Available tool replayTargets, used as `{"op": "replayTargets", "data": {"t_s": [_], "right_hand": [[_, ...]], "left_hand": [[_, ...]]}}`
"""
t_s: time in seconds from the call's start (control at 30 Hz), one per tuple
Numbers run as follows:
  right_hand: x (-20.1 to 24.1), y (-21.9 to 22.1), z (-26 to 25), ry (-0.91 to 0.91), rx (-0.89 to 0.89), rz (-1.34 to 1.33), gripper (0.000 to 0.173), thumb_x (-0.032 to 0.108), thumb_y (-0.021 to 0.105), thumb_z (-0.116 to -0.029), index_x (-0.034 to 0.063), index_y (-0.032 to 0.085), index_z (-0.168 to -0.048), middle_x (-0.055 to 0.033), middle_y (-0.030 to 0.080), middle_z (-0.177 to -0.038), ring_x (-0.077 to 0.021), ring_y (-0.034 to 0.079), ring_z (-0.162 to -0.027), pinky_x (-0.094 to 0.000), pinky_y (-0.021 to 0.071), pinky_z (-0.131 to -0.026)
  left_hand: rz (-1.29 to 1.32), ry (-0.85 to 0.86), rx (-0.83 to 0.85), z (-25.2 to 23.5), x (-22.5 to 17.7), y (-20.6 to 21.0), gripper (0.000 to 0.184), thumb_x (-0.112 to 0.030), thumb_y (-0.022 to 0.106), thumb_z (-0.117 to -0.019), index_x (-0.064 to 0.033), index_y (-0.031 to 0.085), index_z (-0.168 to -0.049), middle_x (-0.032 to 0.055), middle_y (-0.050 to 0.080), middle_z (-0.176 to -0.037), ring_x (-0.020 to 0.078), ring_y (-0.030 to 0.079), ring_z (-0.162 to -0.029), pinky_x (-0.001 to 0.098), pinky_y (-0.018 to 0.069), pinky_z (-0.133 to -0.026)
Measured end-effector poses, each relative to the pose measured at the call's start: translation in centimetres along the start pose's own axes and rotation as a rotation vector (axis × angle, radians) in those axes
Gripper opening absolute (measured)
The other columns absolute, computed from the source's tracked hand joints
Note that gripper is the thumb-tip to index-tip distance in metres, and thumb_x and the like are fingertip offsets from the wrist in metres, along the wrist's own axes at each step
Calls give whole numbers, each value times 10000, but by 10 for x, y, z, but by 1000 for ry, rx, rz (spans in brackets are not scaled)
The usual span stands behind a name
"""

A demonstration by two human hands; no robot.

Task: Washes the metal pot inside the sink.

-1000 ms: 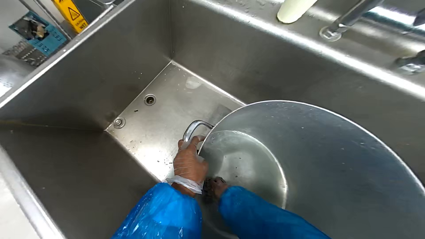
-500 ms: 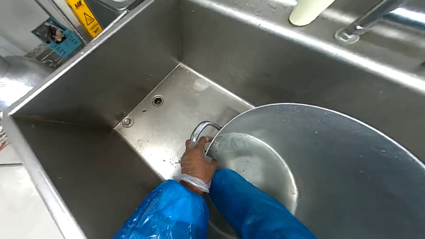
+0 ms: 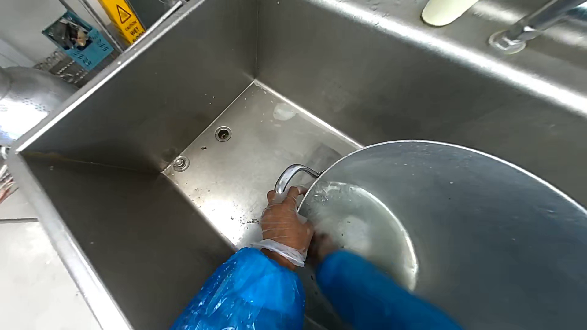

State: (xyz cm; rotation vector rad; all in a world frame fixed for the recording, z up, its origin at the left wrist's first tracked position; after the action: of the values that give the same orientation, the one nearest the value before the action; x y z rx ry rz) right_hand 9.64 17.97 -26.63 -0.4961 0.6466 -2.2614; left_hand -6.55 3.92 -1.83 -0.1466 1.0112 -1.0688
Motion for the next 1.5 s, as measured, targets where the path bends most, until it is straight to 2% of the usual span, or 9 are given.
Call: {"op": "replayTargets", "data": {"t_s": [0.1, 0.27, 0.43, 0.6, 0.77, 1.1, 1.27, 1.4, 1.5], "right_hand": [[25, 35, 53, -67, 314, 185, 539, 206, 540, -1064, -10, 416, -1542, -298, 427, -1556, -465, 444, -1431, -598, 370, -1165], [15, -64, -5, -71, 30, 136, 414, 191, 671, -998, -28, 638, -1348, -282, 530, -1476, -475, 447, -1410, -585, 331, -1188], [22, 37, 52, -51, 282, 61, 544, 228, 592, -1035, 34, 470, -1528, -291, 416, -1568, -466, 450, -1423, -603, 375, -1161], [6, -45, -3, 52, 138, -111, 398, 87, 577, -1048, -77, 553, -1410, -312, 487, -1501, -465, 429, -1429, -554, 333, -1194], [23, 30, 50, -55, 309, 63, 534, 200, 546, -1058, -2, 428, -1538, -282, 404, -1583, -453, 381, -1477, -588, 333, -1197], [24, 24, 46, -62, 324, 4, 539, 184, 562, -1054, 0, 425, -1541, -299, 406, -1571, -450, 414, -1455, -568, 345, -1193], [10, -51, -9, -64, 82, -14, 387, 95, 598, -1030, -50, 597, -1389, -304, 518, -1478, -493, 442, -1406, -586, 327, -1188], [33, 48, 71, -163, 311, 139, 444, 178, 512, -1067, -47, 529, -1449, -308, 506, -1491, -473, 455, -1417, -601, 346, -1180], [30, 29, 65, -145, 397, 78, 483, 180, 547, -1063, -37, 485, -1490, -301, 470, -1526, -459, 429, -1440, -591, 333, -1190]], "left_hand": [[0, 3, -6, 0, -1, -1, 593, -80, 742, -869, -274, 583, -1406, 228, 551, -1341, 374, 656, -1006, 547, 555, -780], [-5, 12, -28, 2, 1, 0, 594, -76, 743, -868, -259, 578, -1408, 239, 551, -1329, 388, 659, -971, 561, 558, -742], [-13, 1, -20, -3, 0, -1, 588, -67, 727, -874, -267, 585, -1408, 235, 544, -1349, 379, 658, -998, 547, 556, -796], [-6, 30, -53, 2, 2, -1, 586, -54, 716, -877, -257, 579, -1409, 235, 561, -1318, 387, 662, -952, 567, 553, -730], [-23, -3, -34, -3, 1, -1, 583, -66, 728, -873, -267, 590, -1402, 235, 537, -1375, 392, 660, -1001, 566, 553, -798], [-35, -10, -43, -4, 0, -1, 571, -70, 733, -873, -273, 604, -1392, 228, 547, -1357, 372, 665, -980, 545, 554, -794], [-20, 19, -68, -2, 4, 1, 568, -63, 737, -867, -255, 601, -1384, 228, 565, -1319, 380, 667, -911, 564, 554, -716], [-31, 9, -65, -3, 1, -1, 568, -44, 723, -868, -259, 611, -1382, 219, 557, -1339, 361, 670, -949, 542, 557, -776], [-34, 9, -57, -3, 0, -2, 576, -39, 726, -869, -254, 606, -1390, 220, 547, -1355, 364, 667, -953, 548, 551, -781]]}}
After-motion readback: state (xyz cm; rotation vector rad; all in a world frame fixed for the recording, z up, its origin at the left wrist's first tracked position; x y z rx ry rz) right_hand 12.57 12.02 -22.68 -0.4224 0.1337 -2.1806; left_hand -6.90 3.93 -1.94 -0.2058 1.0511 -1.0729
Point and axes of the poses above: each hand's wrist, its own z-axis away from the middle knuckle, its own y-axis out of the palm, x = y × z, the point moved 8 cm from there along -z, towards the middle knuckle
